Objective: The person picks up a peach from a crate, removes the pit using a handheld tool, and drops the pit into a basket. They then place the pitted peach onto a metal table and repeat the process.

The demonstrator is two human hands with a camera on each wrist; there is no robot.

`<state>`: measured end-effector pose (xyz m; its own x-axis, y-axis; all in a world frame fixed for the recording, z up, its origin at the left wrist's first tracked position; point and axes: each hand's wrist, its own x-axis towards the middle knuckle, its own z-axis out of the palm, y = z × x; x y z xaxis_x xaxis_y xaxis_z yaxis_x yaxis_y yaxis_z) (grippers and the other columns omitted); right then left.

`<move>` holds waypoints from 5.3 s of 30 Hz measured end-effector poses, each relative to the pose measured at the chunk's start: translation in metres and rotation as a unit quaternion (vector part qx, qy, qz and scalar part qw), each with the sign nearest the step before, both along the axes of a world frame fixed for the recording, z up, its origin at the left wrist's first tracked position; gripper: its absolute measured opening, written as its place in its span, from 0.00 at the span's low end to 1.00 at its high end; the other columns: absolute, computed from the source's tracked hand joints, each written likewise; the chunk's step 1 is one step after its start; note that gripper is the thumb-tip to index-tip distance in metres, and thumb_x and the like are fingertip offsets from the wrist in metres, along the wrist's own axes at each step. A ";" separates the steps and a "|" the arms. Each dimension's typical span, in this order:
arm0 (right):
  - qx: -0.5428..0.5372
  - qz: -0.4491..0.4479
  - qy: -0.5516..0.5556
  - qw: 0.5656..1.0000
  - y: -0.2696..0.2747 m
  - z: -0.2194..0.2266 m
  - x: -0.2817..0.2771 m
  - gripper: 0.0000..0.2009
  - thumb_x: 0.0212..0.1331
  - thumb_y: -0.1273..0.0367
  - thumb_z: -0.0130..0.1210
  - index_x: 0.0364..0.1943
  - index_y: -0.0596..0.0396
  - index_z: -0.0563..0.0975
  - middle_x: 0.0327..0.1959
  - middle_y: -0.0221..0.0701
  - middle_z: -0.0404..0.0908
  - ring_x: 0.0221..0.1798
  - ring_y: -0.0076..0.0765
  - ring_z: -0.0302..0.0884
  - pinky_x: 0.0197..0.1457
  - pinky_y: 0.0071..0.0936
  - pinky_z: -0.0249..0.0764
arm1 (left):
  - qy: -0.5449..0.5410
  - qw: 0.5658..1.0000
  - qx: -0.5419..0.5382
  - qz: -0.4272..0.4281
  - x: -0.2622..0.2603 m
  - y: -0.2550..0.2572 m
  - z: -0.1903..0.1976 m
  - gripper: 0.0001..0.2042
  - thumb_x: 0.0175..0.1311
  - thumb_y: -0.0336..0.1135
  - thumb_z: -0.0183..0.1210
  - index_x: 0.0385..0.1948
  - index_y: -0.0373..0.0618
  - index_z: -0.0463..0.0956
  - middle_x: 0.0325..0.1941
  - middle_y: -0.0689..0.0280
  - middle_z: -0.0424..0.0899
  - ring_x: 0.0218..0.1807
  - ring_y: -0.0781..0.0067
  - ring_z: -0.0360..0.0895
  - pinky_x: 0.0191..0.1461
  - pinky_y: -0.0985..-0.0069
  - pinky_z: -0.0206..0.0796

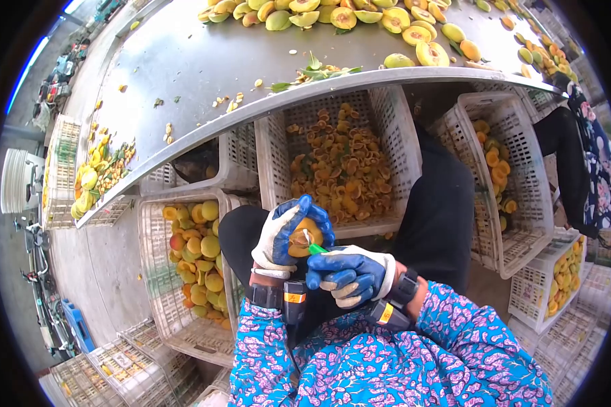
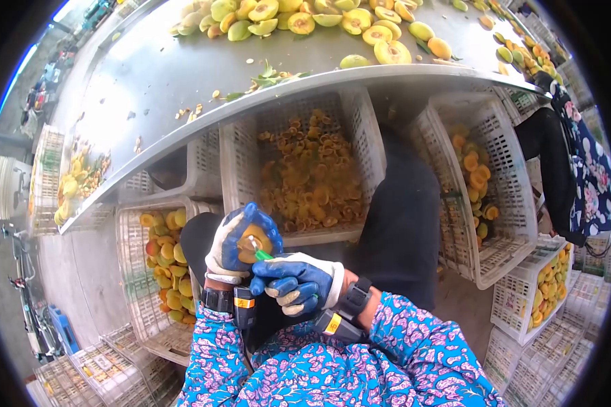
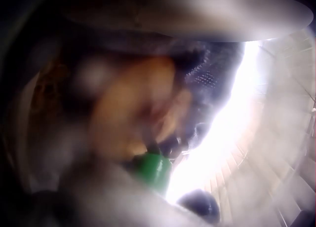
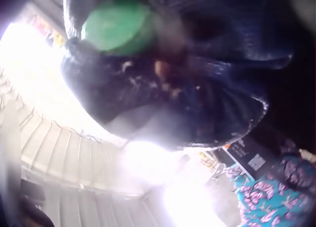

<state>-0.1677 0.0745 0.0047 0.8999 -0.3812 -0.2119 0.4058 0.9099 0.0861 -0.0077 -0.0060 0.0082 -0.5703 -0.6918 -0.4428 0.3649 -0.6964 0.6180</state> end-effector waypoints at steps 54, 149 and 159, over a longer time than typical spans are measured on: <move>-0.311 0.000 0.665 0.679 -0.019 -0.054 -0.073 0.15 0.58 0.57 0.54 0.37 0.56 0.76 0.28 0.41 0.82 0.35 0.49 0.81 0.40 0.43 0.73 | -0.340 0.802 -0.491 -0.018 -0.306 -0.189 0.069 0.26 0.48 0.31 0.71 0.51 0.36 0.72 0.43 0.57 0.82 0.44 0.70 0.80 0.48 0.75 0.73; -0.474 -0.093 0.684 0.546 -0.008 -0.004 0.057 0.16 0.57 0.60 0.57 0.39 0.59 0.69 0.30 0.49 0.79 0.36 0.59 0.77 0.38 0.47 0.72 | -0.060 0.951 -0.137 0.271 0.007 0.013 -0.009 0.13 0.66 0.36 0.56 0.45 0.35 0.74 0.42 0.58 0.79 0.44 0.63 0.79 0.50 0.63 0.76; -0.478 -0.078 0.686 0.543 -0.010 0.004 0.055 0.14 0.56 0.64 0.58 0.39 0.59 0.70 0.30 0.50 0.79 0.36 0.60 0.77 0.37 0.45 0.73 | -0.041 0.954 -0.119 0.273 0.009 0.017 -0.009 0.14 0.63 0.34 0.57 0.45 0.34 0.74 0.42 0.57 0.80 0.43 0.63 0.79 0.49 0.65 0.74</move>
